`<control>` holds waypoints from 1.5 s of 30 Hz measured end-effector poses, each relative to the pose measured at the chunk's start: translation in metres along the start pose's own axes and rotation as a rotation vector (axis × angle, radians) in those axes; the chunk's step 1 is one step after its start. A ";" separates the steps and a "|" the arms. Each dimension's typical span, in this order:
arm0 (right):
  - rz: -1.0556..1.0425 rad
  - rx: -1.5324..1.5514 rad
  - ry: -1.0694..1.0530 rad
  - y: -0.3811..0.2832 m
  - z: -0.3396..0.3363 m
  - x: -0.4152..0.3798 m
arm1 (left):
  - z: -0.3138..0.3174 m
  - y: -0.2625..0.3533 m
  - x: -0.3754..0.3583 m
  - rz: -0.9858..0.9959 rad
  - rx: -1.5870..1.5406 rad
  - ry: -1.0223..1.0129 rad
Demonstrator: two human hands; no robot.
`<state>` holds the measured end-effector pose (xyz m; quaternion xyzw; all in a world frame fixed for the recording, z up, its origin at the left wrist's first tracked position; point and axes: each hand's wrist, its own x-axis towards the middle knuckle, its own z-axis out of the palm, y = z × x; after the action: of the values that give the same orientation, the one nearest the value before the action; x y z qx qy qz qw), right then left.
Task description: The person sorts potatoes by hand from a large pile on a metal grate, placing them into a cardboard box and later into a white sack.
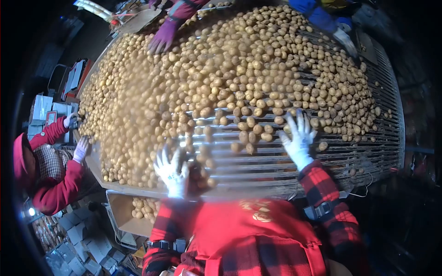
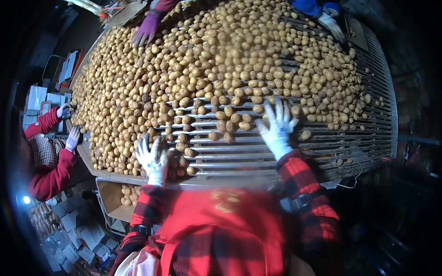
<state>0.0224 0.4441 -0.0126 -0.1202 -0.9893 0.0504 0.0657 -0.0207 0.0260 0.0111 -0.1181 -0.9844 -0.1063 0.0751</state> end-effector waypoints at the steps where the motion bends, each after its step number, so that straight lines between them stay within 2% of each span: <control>1: -0.041 0.008 0.015 -0.021 0.008 -0.006 | -0.004 0.010 -0.003 0.057 -0.071 0.027; 3: -0.217 0.016 -0.028 -0.068 0.013 -0.036 | -0.003 0.023 -0.024 0.065 -0.108 -0.026; 4: -0.213 0.014 -0.221 -0.087 -0.002 -0.047 | 0.001 0.027 -0.036 0.063 -0.125 -0.055; 6: -0.545 0.187 -0.244 -0.089 -0.006 -0.064 | -0.008 0.035 -0.050 0.067 -0.140 -0.129; 7: -0.561 0.191 -0.254 -0.092 -0.010 -0.058 | -0.007 0.034 -0.055 0.069 -0.137 -0.109; 9: -0.706 0.138 0.001 -0.098 -0.024 -0.026 | -0.007 0.035 -0.059 0.054 -0.148 -0.103; 11: -0.474 0.237 0.137 -0.090 -0.011 0.032 | -0.005 0.039 -0.057 0.020 -0.184 -0.070; 12: -0.345 0.178 0.185 -0.083 0.010 0.060 | -0.001 0.040 -0.059 -0.008 -0.194 -0.034; 13: -0.253 0.165 0.177 -0.069 0.041 0.086 | -0.001 0.041 -0.059 -0.012 -0.194 -0.030; 14: -0.135 -0.063 0.000 -0.079 0.044 0.099 | -0.002 0.042 -0.058 -0.019 -0.194 -0.027; 16: -0.040 -0.160 -0.041 -0.116 0.058 0.106 | -0.009 0.048 -0.051 -0.058 -0.222 -0.047; 18: -0.147 -0.108 -0.070 -0.151 0.052 0.092 | -0.020 0.053 -0.046 -0.096 -0.255 -0.075; 19: -0.243 -0.280 -0.111 -0.174 0.033 0.087 | -0.026 0.055 -0.044 -0.092 -0.251 -0.095; 21: -0.405 0.016 -0.092 -0.198 0.052 0.071 | -0.027 0.058 -0.043 -0.089 -0.247 -0.104; 22: -0.504 -0.148 0.006 -0.216 0.057 0.052 | -0.025 0.057 -0.045 -0.090 -0.245 -0.104; 23: -0.535 0.158 -0.087 -0.225 0.046 0.026 | -0.019 0.053 -0.049 -0.069 -0.236 -0.055; 24: -0.632 0.143 -0.136 -0.229 0.038 0.007 | -0.010 0.049 -0.051 -0.041 -0.233 -0.006; 25: -0.806 -0.031 -0.151 -0.224 0.027 -0.010 | 0.002 0.039 -0.058 -0.034 -0.202 0.000; 26: -0.868 -0.005 -0.114 -0.214 0.029 -0.024 | -0.005 0.044 -0.054 -0.034 -0.208 0.011; 28: -0.892 0.277 -0.127 -0.174 -0.002 -0.028 | -0.004 0.044 -0.056 -0.036 -0.238 0.002; 30: -0.765 0.239 -0.029 -0.107 -0.013 -0.015 | -0.004 0.044 -0.058 -0.042 -0.250 0.014; 32: -0.386 0.142 0.119 -0.027 -0.026 0.012 | -0.001 0.043 -0.061 -0.029 -0.233 0.007; 34: -0.103 -0.158 0.385 0.070 -0.037 0.026 | -0.003 0.043 -0.059 -0.017 -0.238 -0.016; 35: 0.112 -0.070 0.316 0.119 -0.050 0.039 | 0.000 0.041 -0.061 -0.007 -0.232 -0.016; 37: 0.203 -0.390 0.444 0.212 -0.051 0.046 | 0.001 0.040 -0.060 0.036 -0.216 -0.001; 38: 0.224 -0.280 0.450 0.256 -0.049 0.052 | 0.003 0.040 -0.060 0.054 -0.212 0.006; 40: 0.380 -0.170 0.174 0.290 -0.050 0.069 | 0.007 0.039 -0.060 0.070 -0.194 0.006; 42: 0.610 -0.294 0.044 0.268 -0.033 0.090 | 0.004 0.040 -0.057 0.087 -0.174 0.001; 43: 0.614 -0.222 0.062 0.266 -0.027 0.098 | 0.000 0.042 -0.054 0.082 -0.203 -0.023; 44: 0.525 -0.383 0.098 0.239 -0.035 0.103 | -0.002 0.044 -0.052 0.071 -0.233 -0.044; 45: 0.278 -0.431 0.245 0.206 -0.055 0.104 | -0.003 0.047 -0.051 0.064 -0.228 -0.049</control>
<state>-0.0227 0.6731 0.0301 -0.2711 -0.9359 -0.1674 0.1502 0.0403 0.0590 0.0140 -0.1599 -0.9632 -0.2124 0.0402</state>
